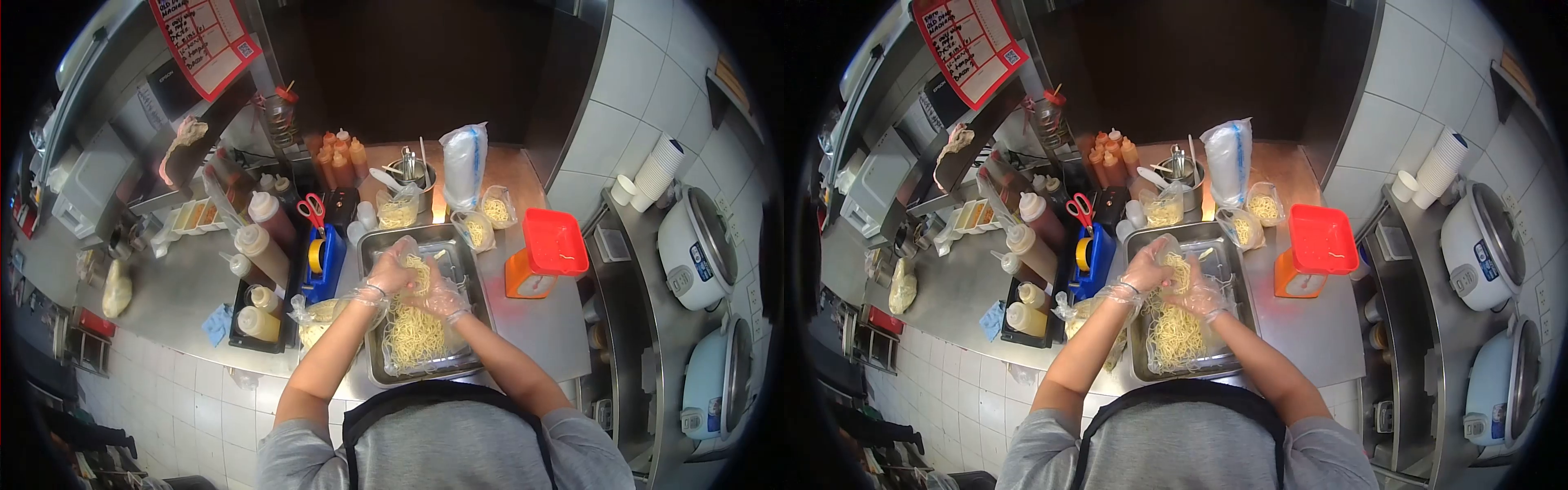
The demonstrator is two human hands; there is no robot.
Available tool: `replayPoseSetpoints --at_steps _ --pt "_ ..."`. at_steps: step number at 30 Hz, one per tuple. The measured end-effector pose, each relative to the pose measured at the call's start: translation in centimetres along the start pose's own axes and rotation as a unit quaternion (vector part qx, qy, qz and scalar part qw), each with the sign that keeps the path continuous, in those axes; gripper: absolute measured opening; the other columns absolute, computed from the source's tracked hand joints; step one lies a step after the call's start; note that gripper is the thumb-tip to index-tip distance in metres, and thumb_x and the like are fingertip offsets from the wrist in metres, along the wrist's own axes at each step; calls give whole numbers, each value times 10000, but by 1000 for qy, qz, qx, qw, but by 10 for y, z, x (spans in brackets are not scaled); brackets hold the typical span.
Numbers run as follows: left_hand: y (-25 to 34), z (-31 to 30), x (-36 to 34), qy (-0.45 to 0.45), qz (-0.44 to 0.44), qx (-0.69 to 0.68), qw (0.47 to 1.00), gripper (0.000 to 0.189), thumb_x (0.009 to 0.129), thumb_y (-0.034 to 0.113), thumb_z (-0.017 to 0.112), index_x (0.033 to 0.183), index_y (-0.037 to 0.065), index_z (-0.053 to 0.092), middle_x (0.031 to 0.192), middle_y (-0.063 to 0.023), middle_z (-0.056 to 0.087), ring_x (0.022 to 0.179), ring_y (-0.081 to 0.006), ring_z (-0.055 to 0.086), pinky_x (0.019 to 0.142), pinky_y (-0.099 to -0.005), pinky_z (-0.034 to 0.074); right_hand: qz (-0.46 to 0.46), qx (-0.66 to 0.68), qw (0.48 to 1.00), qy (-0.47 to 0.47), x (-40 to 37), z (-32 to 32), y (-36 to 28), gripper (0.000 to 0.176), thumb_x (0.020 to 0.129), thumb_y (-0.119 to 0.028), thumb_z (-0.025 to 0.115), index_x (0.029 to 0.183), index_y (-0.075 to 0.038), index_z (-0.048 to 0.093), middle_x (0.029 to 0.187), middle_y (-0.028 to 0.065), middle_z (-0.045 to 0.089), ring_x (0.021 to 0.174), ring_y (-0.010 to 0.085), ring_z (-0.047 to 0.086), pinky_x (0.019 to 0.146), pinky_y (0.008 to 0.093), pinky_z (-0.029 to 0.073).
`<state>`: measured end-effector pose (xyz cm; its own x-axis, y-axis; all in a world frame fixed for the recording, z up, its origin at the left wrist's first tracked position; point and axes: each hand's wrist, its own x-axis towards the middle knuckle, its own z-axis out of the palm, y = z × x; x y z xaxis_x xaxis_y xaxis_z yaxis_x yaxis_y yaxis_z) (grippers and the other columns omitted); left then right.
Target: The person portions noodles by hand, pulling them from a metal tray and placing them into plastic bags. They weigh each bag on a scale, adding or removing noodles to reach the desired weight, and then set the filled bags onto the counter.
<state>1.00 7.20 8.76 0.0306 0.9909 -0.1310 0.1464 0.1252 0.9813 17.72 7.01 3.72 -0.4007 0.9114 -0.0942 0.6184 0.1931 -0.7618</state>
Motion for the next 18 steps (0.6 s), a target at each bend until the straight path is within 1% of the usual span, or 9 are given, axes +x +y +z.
replayPoseSetpoints --at_steps 1,4,5,8,9,12,13,16,18 --pt "-4 0 0 -4 6 -6 1000 825 707 -74 640 1457 -67 298 1220 -153 606 577 -102 572 510 -262 478 53 18 998 23 -2 -6 -13 1073 668 -551 790 1475 -83 261 1253 276 568 1143 395 591 950 436 463" --pt "-9 -23 -7 -1 -2 -2 1000 833 713 -61 663 1460 -66 292 1205 -144 611 591 -99 573 517 -264 484 -30 62 998 11 11 -29 -2 987 647 -427 824 1429 -88 326 1189 246 610 1099 365 615 932 421 477" --pt "-11 -28 -13 1 -11 0 1000 838 714 -56 672 1460 -66 290 1194 -142 615 598 -98 574 520 -265 487 -28 127 991 -18 10 -41 -4 969 634 -327 826 1432 -88 330 1197 204 614 1130 328 598 964 391 462" --pt "-17 -29 -21 -47 -10 105 993 801 716 13 695 1446 8 367 1180 -193 629 736 -166 674 579 -296 543 -6 19 999 -48 20 -40 9 943 632 -301 816 1422 -80 353 1200 196 611 1142 314 590 991 377 447" --pt "-16 -23 -23 -42 -5 201 979 820 693 108 749 1427 35 392 1209 -227 609 906 -266 690 744 -360 568 -47 59 996 -46 22 -34 10 928 626 -281 805 1414 -63 366 1217 202 603 1160 318 578 1016 367 432" --pt "5 -7 -28 -76 139 344 925 840 669 220 781 1397 23 412 1263 -255 569 1071 -337 632 907 -401 521 -70 -1 995 -64 23 -35 -9 941 622 -270 796 1420 -39 353 1246 230 587 1191 330 559 1028 369 423" --pt "-25 -2 -14 -27 188 395 899 862 628 304 816 1360 32 450 1298 -266 535 1189 -356 554 1004 -399 457 -69 -22 995 -70 22 -35 -13 929 625 -258 783 1414 -26 350 1221 248 595 1168 348 572 1008 381 440" --pt "-46 8 -3 17 218 438 872 809 622 331 823 1297 36 490 1235 -248 580 1106 -343 611 917 -417 510 -41 -83 992 -90 23 -36 -20 902 639 -262 766 1395 6 354 1175 288 609 1126 386 598 974 407 468" --pt "-41 19 -2 15 177 509 842 673 627 371 819 1149 22 577 1072 -224 639 976 -343 654 831 -426 536 13 -118 987 -107 25 -36 -20 901 652 -317 784 1376 23 368 1186 293 606 1132 389 593 981 411 459"
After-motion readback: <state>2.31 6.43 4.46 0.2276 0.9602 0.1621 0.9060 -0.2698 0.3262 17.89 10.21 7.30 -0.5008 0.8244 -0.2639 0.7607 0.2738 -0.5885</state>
